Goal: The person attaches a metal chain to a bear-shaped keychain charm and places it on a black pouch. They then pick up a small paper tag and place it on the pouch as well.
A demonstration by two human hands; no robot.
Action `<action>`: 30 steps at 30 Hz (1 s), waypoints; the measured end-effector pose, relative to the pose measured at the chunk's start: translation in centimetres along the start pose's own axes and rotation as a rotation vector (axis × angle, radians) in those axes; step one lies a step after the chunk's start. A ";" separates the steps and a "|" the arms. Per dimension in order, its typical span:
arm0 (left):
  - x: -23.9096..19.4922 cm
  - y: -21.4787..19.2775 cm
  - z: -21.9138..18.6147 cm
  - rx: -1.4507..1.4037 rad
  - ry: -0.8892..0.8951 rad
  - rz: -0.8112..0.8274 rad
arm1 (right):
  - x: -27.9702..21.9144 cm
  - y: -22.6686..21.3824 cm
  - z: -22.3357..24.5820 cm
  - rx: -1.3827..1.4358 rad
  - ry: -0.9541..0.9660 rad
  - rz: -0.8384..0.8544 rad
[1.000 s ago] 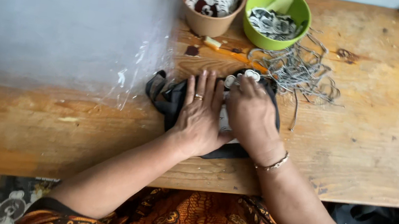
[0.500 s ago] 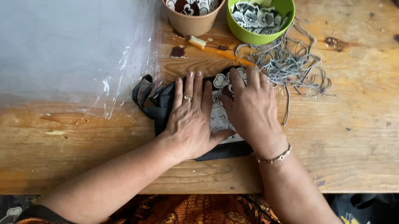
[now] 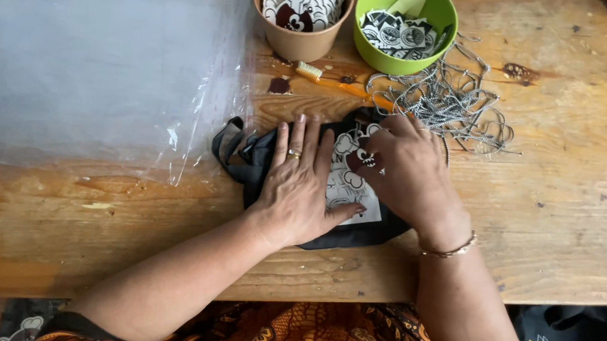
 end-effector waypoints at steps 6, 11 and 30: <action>0.1 -0.8 0.3 -0.065 0.067 -0.019 | 0.2 -0.7 -2.4 0.138 -0.053 -0.106; -0.2 -2.0 -0.5 -0.033 0.099 -0.002 | -0.9 -4.6 -1.8 0.301 -0.134 -0.298; -0.6 -0.9 0.2 -0.070 0.081 0.057 | -0.2 0.9 0.4 0.033 -0.095 0.014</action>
Point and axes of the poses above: each hand's wrist, its own x-axis towards the middle knuckle, its own y-axis out of the palm, z = x × y, the point moved 8 cm from there along x, towards the middle knuckle, and after that the axes turned 2 degrees about x, right-handed, at the moved point
